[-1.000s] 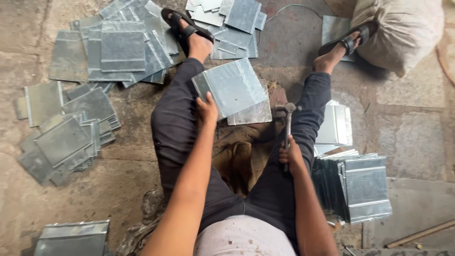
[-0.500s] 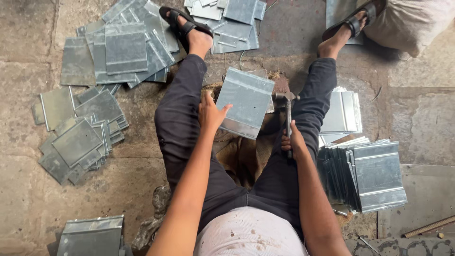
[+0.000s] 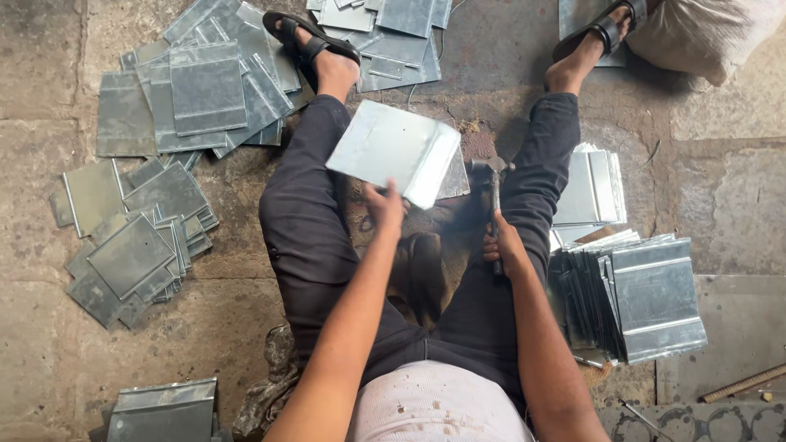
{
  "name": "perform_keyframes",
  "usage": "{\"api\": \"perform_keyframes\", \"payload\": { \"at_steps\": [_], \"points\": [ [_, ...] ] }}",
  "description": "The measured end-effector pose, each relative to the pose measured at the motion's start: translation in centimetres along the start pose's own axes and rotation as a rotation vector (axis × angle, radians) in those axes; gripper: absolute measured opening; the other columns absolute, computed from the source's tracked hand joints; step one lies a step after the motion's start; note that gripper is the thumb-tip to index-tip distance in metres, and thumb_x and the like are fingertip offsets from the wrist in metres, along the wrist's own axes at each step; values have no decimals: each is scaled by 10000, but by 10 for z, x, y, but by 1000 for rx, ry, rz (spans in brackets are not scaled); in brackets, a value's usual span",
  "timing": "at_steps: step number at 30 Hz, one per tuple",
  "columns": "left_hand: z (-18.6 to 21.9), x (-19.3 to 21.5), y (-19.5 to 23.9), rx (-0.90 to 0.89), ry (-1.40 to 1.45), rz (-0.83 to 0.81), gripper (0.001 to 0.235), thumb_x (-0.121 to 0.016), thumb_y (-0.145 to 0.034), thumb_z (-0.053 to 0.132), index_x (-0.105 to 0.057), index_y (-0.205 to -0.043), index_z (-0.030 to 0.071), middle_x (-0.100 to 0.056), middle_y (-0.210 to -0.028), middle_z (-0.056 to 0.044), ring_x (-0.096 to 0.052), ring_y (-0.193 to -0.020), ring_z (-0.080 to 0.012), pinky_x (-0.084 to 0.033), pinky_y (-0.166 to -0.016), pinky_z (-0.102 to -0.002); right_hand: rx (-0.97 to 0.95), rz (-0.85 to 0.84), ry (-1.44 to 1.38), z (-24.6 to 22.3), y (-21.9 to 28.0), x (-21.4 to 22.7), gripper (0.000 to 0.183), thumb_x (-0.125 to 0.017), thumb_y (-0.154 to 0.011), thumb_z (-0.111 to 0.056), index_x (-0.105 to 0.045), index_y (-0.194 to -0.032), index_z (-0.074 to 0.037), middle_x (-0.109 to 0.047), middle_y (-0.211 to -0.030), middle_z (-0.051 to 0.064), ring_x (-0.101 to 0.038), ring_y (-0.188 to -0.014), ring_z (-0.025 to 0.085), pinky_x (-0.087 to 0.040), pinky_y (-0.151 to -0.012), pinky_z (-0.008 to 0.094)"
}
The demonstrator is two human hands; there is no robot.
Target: The person sits on the floor and uses a hammer to flatten and shape metal sheets against a small anvil block, handling the sheets one by one from a stack and moving them aside once shaped.
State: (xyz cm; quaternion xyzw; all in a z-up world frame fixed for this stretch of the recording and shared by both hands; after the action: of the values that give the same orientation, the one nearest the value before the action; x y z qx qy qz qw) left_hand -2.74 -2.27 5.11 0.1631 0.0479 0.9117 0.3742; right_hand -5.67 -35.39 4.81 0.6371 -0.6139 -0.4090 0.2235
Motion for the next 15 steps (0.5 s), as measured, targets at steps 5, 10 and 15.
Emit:
{"api": "perform_keyframes", "payload": {
  "at_steps": [5, 10, 15],
  "points": [
    [60, 7, 41, -174, -395, -125, 299, -777, -863, 321, -614, -816, 75, -691, -704, -53, -680, -641, -234, -565, -644, -440, -10, 36, 12, -3, 8, -4, 458, -464, -1043, -557, -443, -890, -126, -339, -603, -56, -285, -434, 31, -237, -365, 198],
    [85, 22, -9, -167, -499, -167, 472, -767, -902, 432, -566, -1177, 105, -738, -1084, -145, -731, -1037, -290, -582, -895, -398, -1, 44, 15, -1, 7, -2, 455, -453, -1053, -555, -448, -901, -126, -330, -608, -60, -292, -443, 28, -241, -371, 194],
    [71, 12, -89, -377, -613, -252, 1254, -946, -648, 581, -243, -1479, -42, -465, -1424, -355, -496, -1277, -508, -455, -978, -526, 28, 59, 53, -3, 4, -1, 447, -447, -1053, -534, -456, -905, -112, -348, -604, -44, -298, -438, 43, -247, -372, 210]
  ]
}}
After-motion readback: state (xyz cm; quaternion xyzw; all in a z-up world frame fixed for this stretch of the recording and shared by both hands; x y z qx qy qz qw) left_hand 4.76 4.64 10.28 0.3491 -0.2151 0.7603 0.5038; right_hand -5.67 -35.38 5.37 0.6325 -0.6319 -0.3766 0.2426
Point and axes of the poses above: each hand's wrist, its own y-axis away from the middle knuckle, its own x-axis out of the back of the hand, z = x × y, the point moved 10 cm from there along -y, towards the middle knuckle
